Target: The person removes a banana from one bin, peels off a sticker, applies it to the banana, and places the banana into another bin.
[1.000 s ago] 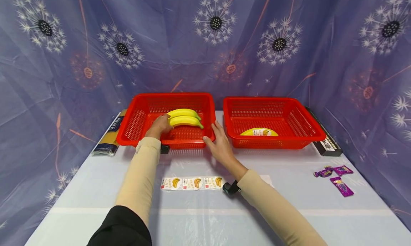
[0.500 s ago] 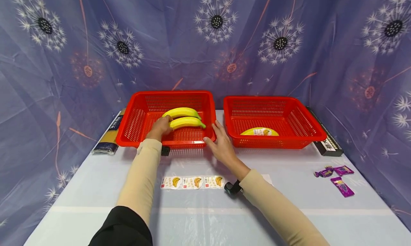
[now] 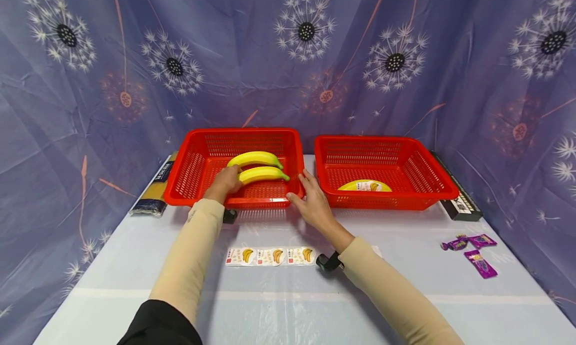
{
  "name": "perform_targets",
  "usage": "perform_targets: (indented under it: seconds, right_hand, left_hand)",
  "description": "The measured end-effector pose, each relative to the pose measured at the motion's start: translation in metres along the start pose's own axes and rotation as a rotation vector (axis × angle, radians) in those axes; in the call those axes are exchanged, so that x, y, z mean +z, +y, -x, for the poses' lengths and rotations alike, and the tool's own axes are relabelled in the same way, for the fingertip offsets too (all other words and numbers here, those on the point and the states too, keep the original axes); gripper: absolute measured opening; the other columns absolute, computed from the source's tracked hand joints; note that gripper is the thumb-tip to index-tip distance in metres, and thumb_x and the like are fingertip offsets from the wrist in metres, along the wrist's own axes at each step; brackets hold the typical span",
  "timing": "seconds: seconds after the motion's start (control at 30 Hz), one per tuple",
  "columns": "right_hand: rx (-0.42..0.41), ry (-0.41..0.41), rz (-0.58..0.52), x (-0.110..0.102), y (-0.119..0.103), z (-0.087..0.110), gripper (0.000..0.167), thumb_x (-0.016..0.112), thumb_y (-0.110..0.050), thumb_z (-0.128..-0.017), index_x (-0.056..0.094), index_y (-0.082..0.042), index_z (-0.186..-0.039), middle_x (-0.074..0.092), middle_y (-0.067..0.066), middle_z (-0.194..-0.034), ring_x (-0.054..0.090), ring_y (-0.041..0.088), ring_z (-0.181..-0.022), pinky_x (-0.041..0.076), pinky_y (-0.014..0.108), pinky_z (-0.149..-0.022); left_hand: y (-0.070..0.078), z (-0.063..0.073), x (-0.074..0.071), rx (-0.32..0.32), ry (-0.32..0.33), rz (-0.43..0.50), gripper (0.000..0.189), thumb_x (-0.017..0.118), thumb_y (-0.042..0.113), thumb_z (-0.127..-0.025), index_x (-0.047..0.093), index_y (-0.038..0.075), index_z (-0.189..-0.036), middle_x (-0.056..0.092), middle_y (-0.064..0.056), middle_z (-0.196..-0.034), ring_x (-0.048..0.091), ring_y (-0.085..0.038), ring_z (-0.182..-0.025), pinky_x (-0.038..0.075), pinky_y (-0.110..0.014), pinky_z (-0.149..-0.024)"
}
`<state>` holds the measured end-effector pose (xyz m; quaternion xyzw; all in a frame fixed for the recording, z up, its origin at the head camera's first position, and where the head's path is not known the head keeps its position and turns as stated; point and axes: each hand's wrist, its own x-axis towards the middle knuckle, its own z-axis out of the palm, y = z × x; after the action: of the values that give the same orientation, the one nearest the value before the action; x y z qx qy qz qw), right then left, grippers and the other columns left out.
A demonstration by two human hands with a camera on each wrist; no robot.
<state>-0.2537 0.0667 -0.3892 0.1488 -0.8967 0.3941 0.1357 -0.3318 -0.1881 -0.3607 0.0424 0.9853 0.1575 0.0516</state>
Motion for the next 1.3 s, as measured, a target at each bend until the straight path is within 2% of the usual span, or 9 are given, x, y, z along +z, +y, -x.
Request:
perform_targets:
  seconds: [0.3,0.5,0.63,0.77,0.87,1.0,1.13,1.3]
  right_hand:
    - [0.003,-0.003,-0.01,-0.002,0.0,0.002,0.068,0.065,-0.034,-0.087,0.041,0.0,-0.141,0.03,0.009,-0.154,0.034,0.031,-0.139,0.03,0.047,-0.112]
    - [-0.005,-0.008,-0.013,-0.002,0.0,0.002,0.067,0.064,-0.034,-0.088,0.04,0.0,-0.141,0.029,0.01,-0.154,0.034,0.032,-0.139,0.029,0.049,-0.112]
    - [0.005,-0.022,-0.017,-0.001,0.0,0.0,0.067,0.061,-0.036,-0.089,0.039,0.0,-0.142,0.029,0.011,-0.154,0.033,0.033,-0.14,0.029,0.049,-0.112]
    - [0.017,-0.015,-0.029,-0.001,-0.001,-0.003,0.067,0.061,-0.037,-0.09,0.04,0.0,-0.141,0.03,0.013,-0.153,0.035,0.033,-0.139,0.03,0.049,-0.111]
    - [0.017,-0.019,-0.027,-0.001,-0.001,-0.006,0.066,0.061,-0.037,-0.09,0.04,0.001,-0.141,0.031,0.013,-0.153,0.034,0.032,-0.139,0.03,0.048,-0.112]
    - [0.018,-0.035,-0.02,-0.001,-0.001,-0.008,0.067,0.06,-0.038,-0.09,0.04,0.0,-0.141,0.03,0.012,-0.153,0.033,0.031,-0.14,0.029,0.047,-0.113]
    - [0.03,-0.053,-0.016,-0.003,0.0,-0.009,0.067,0.059,-0.038,-0.09,0.039,-0.001,-0.142,0.03,0.011,-0.154,0.032,0.032,-0.14,0.029,0.049,-0.113]
    - [0.045,-0.08,-0.016,-0.01,0.001,-0.007,0.066,0.058,-0.04,-0.091,0.038,-0.004,-0.143,0.029,0.01,-0.155,0.031,0.032,-0.141,0.028,0.05,-0.113]
  left_hand:
    - [0.004,0.013,-0.001,-0.005,0.009,0.004,0.04,0.058,0.014,-0.088,0.05,-0.002,-0.123,0.059,-0.022,-0.121,0.053,-0.037,-0.114,0.04,-0.046,-0.102]
    - [0.005,0.016,-0.003,-0.001,0.024,-0.001,0.041,0.058,0.016,-0.087,0.05,-0.002,-0.124,0.058,-0.023,-0.121,0.052,-0.038,-0.115,0.039,-0.047,-0.102]
    - [0.004,0.016,-0.008,0.034,0.073,-0.013,0.043,0.057,0.013,-0.086,0.051,-0.004,-0.124,0.058,-0.025,-0.122,0.053,-0.04,-0.114,0.04,-0.048,-0.101]
    - [0.005,0.018,-0.02,0.049,0.122,0.038,0.045,0.058,0.011,-0.085,0.052,-0.005,-0.126,0.058,-0.025,-0.123,0.052,-0.039,-0.113,0.039,-0.049,-0.099]
    - [0.006,0.023,-0.032,0.037,0.162,0.092,0.046,0.059,0.014,-0.088,0.049,-0.002,-0.129,0.056,-0.024,-0.124,0.05,-0.039,-0.113,0.038,-0.051,-0.099]
    - [0.013,0.037,-0.048,0.03,0.253,0.195,0.047,0.059,0.02,-0.09,0.047,0.004,-0.133,0.054,-0.022,-0.123,0.049,-0.037,-0.113,0.038,-0.051,-0.098]
    - [0.022,0.061,-0.06,0.051,0.354,0.332,0.048,0.06,0.023,-0.091,0.047,0.008,-0.134,0.054,-0.019,-0.122,0.051,-0.033,-0.109,0.041,-0.048,-0.094]
    - [0.031,0.095,-0.061,0.121,0.449,0.483,0.047,0.063,0.021,-0.09,0.049,0.01,-0.134,0.056,-0.016,-0.121,0.054,-0.03,-0.108,0.048,-0.044,-0.092]
